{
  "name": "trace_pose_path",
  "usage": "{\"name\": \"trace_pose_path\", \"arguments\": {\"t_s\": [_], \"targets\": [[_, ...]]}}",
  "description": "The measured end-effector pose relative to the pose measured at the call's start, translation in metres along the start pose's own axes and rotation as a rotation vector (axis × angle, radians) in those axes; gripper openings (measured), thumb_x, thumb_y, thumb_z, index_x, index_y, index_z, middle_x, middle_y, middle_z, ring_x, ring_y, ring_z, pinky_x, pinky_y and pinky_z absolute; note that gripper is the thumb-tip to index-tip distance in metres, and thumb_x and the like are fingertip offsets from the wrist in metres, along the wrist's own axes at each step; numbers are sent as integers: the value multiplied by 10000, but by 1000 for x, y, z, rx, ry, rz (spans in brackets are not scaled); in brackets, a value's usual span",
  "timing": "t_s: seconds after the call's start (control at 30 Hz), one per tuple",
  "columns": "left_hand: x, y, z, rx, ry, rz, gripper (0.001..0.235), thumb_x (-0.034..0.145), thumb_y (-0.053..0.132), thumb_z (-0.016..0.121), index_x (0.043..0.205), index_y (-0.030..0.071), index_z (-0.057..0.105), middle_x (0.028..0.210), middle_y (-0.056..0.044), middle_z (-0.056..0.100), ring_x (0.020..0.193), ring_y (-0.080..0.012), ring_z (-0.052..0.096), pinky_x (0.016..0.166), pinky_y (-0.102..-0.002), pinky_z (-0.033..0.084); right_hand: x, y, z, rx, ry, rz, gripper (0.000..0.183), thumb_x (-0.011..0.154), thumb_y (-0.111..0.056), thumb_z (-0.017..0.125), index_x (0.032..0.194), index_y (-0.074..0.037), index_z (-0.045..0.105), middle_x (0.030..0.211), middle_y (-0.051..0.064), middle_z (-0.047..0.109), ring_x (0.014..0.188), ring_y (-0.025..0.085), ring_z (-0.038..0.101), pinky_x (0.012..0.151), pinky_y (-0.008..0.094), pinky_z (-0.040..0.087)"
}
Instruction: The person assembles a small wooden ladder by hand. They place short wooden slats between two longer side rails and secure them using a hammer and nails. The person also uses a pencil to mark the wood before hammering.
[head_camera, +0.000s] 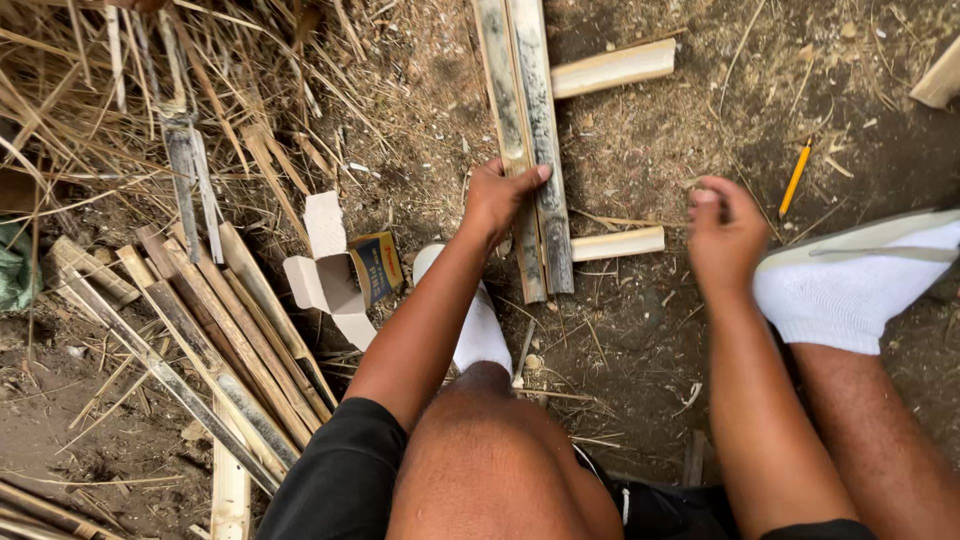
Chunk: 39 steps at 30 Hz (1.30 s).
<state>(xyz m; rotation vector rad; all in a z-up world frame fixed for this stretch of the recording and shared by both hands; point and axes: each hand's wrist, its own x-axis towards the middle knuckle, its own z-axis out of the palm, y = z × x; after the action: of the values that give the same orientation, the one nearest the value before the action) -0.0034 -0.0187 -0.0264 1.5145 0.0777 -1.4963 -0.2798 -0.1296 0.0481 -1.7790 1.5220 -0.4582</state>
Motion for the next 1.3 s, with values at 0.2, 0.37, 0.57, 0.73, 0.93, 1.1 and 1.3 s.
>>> {"name": "trace_pose_path", "arguments": {"t_s": [0.2,0.37,0.57,0.73,0.93,1.1,1.3], "targets": [[3,1,3,52,33,27,369,771,142,863,1062,-25,710,977,-171,794,796,-208,765,783,-342,638,-20,52,-60,-377,85,-191,179,993,41,677,1170,41,702,1087,177,722,934,273,725,836,352,576],[2,2,4,45,13,39,401,777,134,863,1087,-40,678,978,-184,790,825,-217,778,812,-348,655,-18,61,-54,-494,24,-136,270,960,48,695,1229,61,666,1126,213,661,880,317,711,762,392,581],[5,-4,-2,77,-47,38,463,793,134,855,1160,-33,626,1004,-179,794,884,-212,797,859,-335,659,-10,86,-51,-562,90,-192,295,967,95,654,1259,77,621,1238,217,620,1109,350,697,911,388,595],[5,-10,-7,37,-91,47,457,801,135,849,1154,-64,639,1006,-192,790,868,-238,794,837,-374,674,7,120,-61,-630,98,-176,340,984,95,639,1319,68,586,1258,204,557,1134,341,678,954,416,578],[9,-12,-8,129,-98,56,357,784,165,847,1041,-3,664,959,-169,810,843,-231,821,832,-380,687,30,144,-77,-631,137,-183,242,946,112,657,1176,38,646,1171,165,610,1045,302,701,887,418,571],[4,-9,-3,169,-73,59,294,805,155,836,1012,5,692,947,-151,811,819,-217,806,820,-383,675,35,124,-76,-654,127,-331,127,903,104,704,1002,28,680,1063,168,643,908,313,680,759,425,539],[3,-12,-4,136,-85,85,292,821,151,833,1030,4,692,945,-151,810,800,-218,801,823,-383,670,35,111,-59,-483,64,-325,82,958,79,668,1028,37,675,1038,128,668,916,274,694,789,419,548]]}}
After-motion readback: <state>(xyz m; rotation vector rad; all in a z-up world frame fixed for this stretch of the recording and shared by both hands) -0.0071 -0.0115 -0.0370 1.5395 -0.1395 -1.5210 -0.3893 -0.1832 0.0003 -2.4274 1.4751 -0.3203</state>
